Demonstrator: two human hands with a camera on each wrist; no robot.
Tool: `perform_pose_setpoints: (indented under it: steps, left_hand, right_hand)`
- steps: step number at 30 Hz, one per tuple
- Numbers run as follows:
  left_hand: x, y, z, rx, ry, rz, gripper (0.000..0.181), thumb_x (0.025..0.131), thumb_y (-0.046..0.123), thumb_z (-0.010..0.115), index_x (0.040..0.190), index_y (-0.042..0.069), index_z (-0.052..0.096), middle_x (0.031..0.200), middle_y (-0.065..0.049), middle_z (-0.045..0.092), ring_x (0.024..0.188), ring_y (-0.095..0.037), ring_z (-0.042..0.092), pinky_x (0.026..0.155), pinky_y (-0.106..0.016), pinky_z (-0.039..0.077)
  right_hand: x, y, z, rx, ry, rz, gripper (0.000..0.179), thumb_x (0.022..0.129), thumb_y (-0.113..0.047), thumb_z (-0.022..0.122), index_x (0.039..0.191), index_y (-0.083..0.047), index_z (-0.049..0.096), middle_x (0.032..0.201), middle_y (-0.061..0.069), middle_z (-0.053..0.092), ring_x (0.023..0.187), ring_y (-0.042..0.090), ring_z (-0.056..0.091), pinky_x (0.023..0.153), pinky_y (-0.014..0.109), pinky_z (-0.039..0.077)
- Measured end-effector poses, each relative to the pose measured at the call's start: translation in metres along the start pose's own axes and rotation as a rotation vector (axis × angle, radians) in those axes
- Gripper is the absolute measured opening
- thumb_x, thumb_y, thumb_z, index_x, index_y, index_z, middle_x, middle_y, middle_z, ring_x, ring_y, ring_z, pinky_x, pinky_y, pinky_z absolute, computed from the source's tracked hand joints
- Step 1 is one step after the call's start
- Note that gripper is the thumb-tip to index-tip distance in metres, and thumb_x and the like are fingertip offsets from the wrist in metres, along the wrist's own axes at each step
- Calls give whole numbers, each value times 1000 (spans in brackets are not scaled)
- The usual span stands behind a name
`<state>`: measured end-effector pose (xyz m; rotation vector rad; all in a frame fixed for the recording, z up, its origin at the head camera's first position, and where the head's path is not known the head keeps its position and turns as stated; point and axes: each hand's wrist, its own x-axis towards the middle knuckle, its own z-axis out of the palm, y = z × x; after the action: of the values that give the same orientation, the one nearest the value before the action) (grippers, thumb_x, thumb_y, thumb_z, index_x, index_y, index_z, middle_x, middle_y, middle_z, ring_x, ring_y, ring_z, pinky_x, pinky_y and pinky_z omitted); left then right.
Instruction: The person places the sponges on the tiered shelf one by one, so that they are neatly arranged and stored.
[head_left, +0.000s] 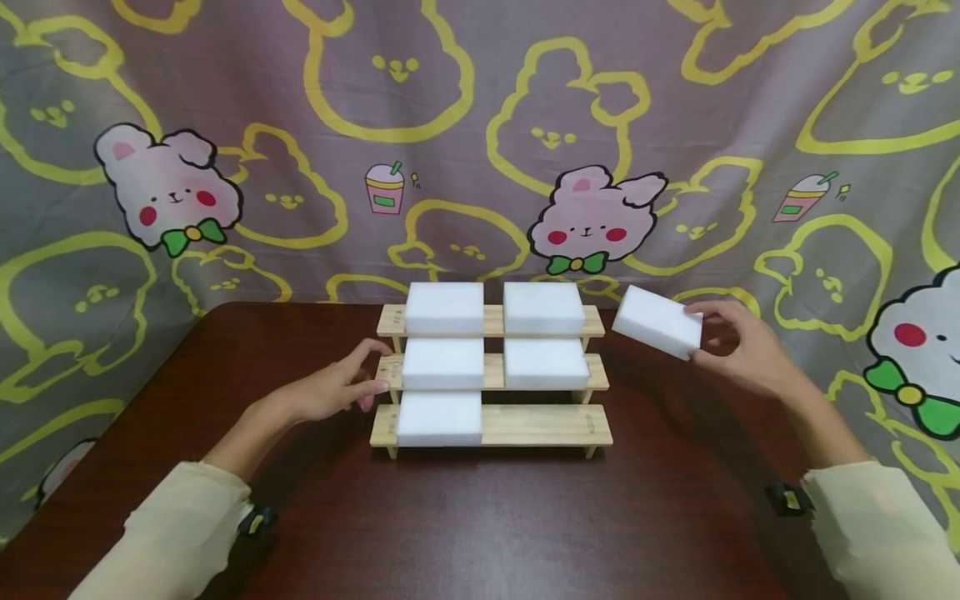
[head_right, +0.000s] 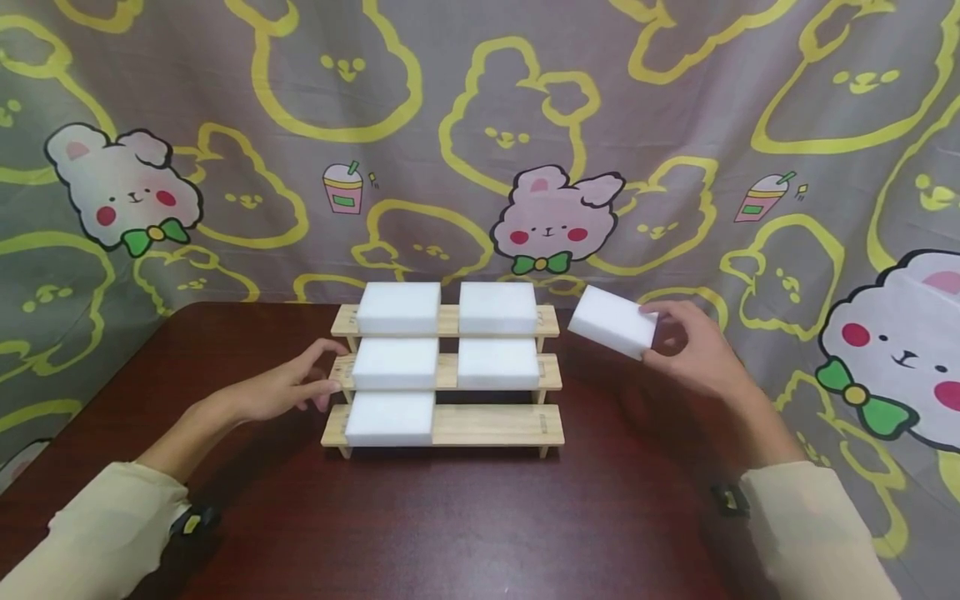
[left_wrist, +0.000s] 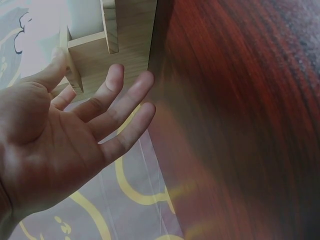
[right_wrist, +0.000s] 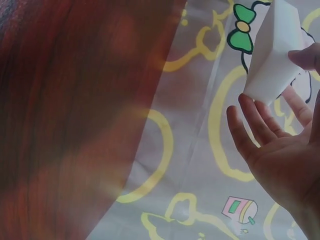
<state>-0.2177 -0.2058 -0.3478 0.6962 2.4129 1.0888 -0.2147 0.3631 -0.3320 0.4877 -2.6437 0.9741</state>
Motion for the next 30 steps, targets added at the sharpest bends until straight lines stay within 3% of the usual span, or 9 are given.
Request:
perform_pose_setpoints:
  steps: [12, 22, 30]
  left_hand:
    - [1, -1, 1, 1, 0, 10, 47, 111, 20, 53, 145, 6, 24, 80, -13, 59, 78, -30, 60, 69, -39, 48]
    - [1, -3, 0, 27, 3, -13, 46, 111, 23, 53, 144, 7, 26, 81, -14, 60, 80, -32, 61, 72, -42, 49]
    - [1, -2, 1, 23, 6, -11, 45, 110, 21, 54, 143, 7, 26, 81, -15, 60, 80, -32, 61, 71, -41, 48]
  right_hand:
    - [-3, -10, -6, 17, 16, -27, 60, 79, 8, 79, 134, 0, 58, 123, 16, 58, 91, -9, 55, 79, 6, 44]
    - [-6, -26, -7, 79, 27, -67, 58, 76, 11, 79, 130, -1, 61, 117, -7, 55, 89, -1, 60, 79, 9, 47]
    - [-7, -38, -6, 61, 9, -109, 59, 75, 10, 80, 130, -3, 62, 121, -5, 55, 89, 3, 61, 79, 10, 46]
